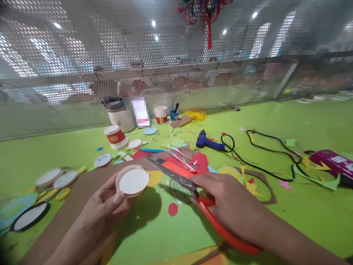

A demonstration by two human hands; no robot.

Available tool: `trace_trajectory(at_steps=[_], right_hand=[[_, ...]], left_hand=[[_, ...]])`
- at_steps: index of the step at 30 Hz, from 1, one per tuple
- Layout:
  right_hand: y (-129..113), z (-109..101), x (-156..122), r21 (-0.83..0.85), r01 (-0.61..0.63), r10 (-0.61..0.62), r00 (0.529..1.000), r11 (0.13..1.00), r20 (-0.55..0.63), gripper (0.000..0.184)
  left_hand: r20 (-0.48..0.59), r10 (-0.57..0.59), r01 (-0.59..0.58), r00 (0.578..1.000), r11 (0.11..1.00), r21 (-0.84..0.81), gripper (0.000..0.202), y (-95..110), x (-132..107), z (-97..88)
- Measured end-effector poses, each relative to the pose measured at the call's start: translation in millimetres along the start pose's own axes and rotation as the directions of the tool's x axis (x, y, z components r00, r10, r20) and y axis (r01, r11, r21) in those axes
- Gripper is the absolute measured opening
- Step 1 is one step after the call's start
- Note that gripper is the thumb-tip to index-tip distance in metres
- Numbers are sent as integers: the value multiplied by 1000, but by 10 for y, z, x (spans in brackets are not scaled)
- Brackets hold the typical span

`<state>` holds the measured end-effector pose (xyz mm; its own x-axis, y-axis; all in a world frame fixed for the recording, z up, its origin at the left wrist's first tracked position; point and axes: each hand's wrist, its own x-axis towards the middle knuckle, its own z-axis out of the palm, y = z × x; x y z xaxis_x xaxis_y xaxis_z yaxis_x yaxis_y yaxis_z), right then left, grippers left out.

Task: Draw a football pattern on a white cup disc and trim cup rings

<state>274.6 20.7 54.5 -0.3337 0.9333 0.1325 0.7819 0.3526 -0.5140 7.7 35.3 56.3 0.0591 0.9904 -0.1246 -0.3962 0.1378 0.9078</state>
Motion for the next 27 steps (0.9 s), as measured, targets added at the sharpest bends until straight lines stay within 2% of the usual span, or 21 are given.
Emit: trace_trajectory(at_steps=[4, 6, 12, 19, 24, 27], right_hand=[[42, 19, -25, -48, 68, -69, 997, 997, -20, 66], [47, 25, -42, -94, 89, -91, 996, 992, -13, 69], [115, 36, -117, -237, 93, -91, 996, 967, 20, 62], [203, 140, -165, -192, 84, -100, 992, 978, -73, 60], [162, 66, -86, -170, 133, -135, 991, 976, 2, 63], [195, 54, -53, -198, 138, -138, 990, 970, 14, 59]], left_hand=[[19, 15, -15, 1000, 1000, 15, 58, 46, 23, -42], [18, 4, -4, 1000, 1000, 23, 61, 63, 26, -64], [34, -62, 61, 998, 997, 36, 65, 60, 67, -177], [34, -21, 20, 999, 999, 46, 63, 29, 119, -273], [50, 8, -9, 999, 1000, 14, 60, 67, 89, -269], [62, 11, -12, 998, 1000, 6, 59, 76, 74, -256]])
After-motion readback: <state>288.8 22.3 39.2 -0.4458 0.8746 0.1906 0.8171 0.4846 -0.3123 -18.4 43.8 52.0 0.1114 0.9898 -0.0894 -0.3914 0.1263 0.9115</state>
